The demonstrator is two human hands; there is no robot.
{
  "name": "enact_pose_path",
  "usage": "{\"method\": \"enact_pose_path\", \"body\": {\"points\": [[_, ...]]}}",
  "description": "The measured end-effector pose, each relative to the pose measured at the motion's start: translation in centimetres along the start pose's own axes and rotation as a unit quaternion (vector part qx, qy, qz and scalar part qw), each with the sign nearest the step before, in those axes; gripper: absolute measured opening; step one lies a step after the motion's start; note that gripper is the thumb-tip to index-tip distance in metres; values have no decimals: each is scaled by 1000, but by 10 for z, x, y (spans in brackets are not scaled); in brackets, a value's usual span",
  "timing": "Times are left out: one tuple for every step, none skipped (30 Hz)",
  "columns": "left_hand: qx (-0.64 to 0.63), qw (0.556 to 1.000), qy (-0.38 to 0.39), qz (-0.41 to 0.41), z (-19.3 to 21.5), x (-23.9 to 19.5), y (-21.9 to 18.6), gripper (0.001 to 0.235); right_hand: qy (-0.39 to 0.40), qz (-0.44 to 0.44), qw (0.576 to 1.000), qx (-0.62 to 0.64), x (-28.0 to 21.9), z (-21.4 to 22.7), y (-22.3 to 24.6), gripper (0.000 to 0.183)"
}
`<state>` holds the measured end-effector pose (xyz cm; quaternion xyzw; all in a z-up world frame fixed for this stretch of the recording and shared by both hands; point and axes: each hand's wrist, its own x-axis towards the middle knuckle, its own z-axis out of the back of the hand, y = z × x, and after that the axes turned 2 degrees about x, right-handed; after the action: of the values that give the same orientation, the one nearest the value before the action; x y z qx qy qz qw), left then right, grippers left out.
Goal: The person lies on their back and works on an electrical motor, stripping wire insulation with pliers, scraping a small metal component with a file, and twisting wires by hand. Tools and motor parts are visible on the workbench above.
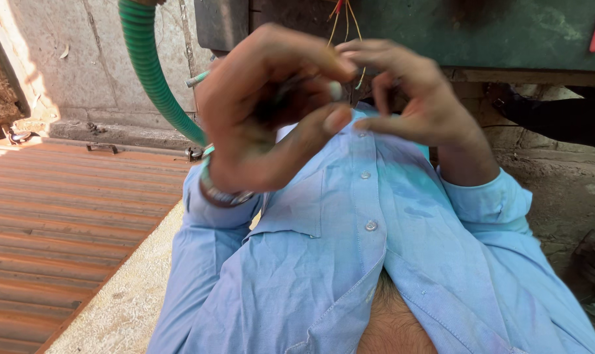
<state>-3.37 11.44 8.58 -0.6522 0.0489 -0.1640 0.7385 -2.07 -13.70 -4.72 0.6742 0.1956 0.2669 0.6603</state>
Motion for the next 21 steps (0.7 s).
{"method": "enact_pose_path", "body": {"points": [[-51, 999, 1, 5, -6, 4, 3, 19, 26, 0, 1000, 2, 3, -4, 3, 73], [-118, 993, -4, 12, -17, 8, 9, 18, 42, 26, 998, -27, 6, -8, 6, 59], [-155, 988, -23, 8, -23, 10, 14, 17, 58, 51, 995, -56, 8, -11, 7, 46], [-195, 980, -32, 2, -29, 14, 21, 17, 74, 77, 991, -85, 8, -13, 7, 33], [-205, 977, -57, -13, -32, 16, 28, 16, 74, 81, 990, -93, 7, -11, 8, 32], [-214, 973, -79, -21, -31, 16, 34, 15, 74, 85, 988, -101, 3, -6, 10, 32], [-222, 969, -102, -29, -30, 15, 41, 13, 76, 88, 987, -108, 0, -2, 10, 32], [-226, 966, -121, -30, -23, 12, 47, 10, 47, 72, 988, -129, -6, 5, 11, 31], [-234, 960, -151, -43, -18, 11, 55, 10, 19, 58, 987, -149, -12, 16, 13, 30], [-241, 952, -180, -57, -12, 8, 63, 12, -9, 45, 985, -168, -18, 27, 14, 29], [-249, 940, -216, -85, -7, 8, 74, 18, -74, -45, 988, -127, -25, 34, 12, 29], [-230, 942, -226, -92, -4, 8, 86, 19, -134, -137, 978, -85, -31, 42, 10, 29], [-211, 942, -240, -99, -2, 7, 99, 21, -140, -152, 966, -152, -35, 49, 5, 32], [-166, 955, -230, -83, -3, 5, 113, 17, -145, -166, 950, -219, -39, 58, -1, 36], [-95, 968, -229, -39, -7, 0, 127, 15, -152, -180, 929, -286, -43, 67, -8, 39], [-23, 975, -223, 5, -10, -5, 142, 15, -130, -123, 923, -340, -45, 73, -18, 39], [75, 969, -223, 76, -19, -9, 156, 17, -107, -66, 911, -393, -43, 77, -31, 39], [129, 970, -197, 61, -23, -12, 169, 19, -91, -46, 895, -433, -41, 80, -44, 40], [181, 968, -169, 46, -29, -15, 181, 22, -79, -26, 877, -474, -40, 83, -56, 41], [232, 962, -139, 31, -35, -17, 191, 24, -74, -44, 860, -504, -38, 82, -69, 42], [241, 960, -128, 62, -40, -20, 197, 26, -70, -63, 841, -533, -37, 82, -79, 43]]}}
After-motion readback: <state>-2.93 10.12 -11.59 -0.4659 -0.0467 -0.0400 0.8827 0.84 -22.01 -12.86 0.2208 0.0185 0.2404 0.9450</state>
